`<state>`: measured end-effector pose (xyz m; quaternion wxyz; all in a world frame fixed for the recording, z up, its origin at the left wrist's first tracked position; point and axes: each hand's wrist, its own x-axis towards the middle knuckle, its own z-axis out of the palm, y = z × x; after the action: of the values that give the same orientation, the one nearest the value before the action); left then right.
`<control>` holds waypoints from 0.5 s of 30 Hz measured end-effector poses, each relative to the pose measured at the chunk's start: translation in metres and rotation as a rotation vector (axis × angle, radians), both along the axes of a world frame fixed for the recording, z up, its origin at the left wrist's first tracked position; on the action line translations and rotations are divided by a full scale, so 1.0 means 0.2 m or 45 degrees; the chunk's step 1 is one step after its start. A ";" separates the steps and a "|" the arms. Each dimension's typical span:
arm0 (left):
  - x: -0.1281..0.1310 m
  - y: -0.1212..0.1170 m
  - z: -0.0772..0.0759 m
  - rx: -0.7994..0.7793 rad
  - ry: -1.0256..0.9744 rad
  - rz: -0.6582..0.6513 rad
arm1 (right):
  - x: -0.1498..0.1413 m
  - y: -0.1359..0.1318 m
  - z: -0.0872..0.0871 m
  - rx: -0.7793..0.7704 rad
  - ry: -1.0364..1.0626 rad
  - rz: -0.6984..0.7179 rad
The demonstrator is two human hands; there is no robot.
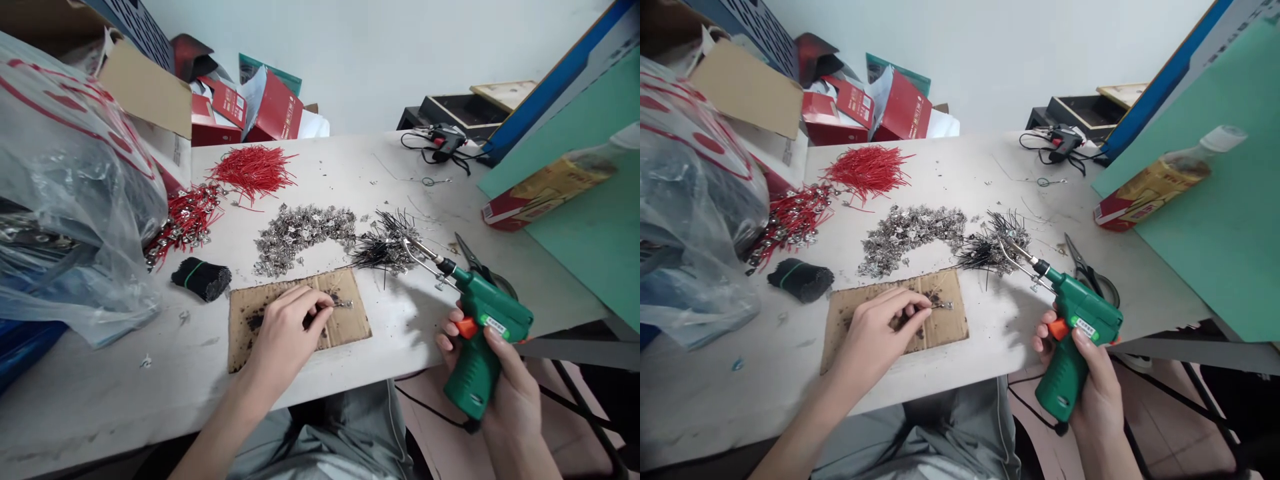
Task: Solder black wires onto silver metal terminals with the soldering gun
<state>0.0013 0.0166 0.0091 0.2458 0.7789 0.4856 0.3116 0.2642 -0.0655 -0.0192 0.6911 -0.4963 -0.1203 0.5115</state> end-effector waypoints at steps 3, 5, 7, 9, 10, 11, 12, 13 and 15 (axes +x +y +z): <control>0.00 0.00 0.00 0.008 0.010 -0.007 | 0.01 0.00 -0.02 0.010 0.020 0.015; 0.00 0.00 0.00 -0.004 0.017 -0.005 | 0.01 0.00 -0.02 0.012 0.031 0.019; 0.00 0.00 -0.01 -0.031 0.007 0.001 | 0.01 0.00 -0.02 0.023 0.040 0.012; -0.01 0.00 0.00 -0.057 -0.024 0.010 | 0.01 0.00 -0.02 0.040 0.057 0.004; -0.02 0.00 0.01 -0.062 -0.040 0.017 | 0.01 0.01 -0.02 0.045 0.071 0.000; -0.02 0.00 0.02 -0.057 -0.057 0.026 | 0.01 0.01 -0.02 0.046 0.088 -0.004; -0.02 0.01 0.03 -0.044 -0.072 0.029 | 0.00 0.01 -0.02 0.045 0.106 -0.008; -0.01 0.02 0.05 -0.024 -0.085 0.029 | 0.00 0.01 -0.03 0.043 0.125 -0.013; 0.04 0.06 0.10 0.033 -0.111 0.007 | 0.01 0.01 -0.03 0.061 0.168 -0.023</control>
<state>0.0094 0.0295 0.0298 0.2557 0.7664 0.4724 0.3523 0.2653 -0.0630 -0.0260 0.7138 -0.4460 -0.0822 0.5337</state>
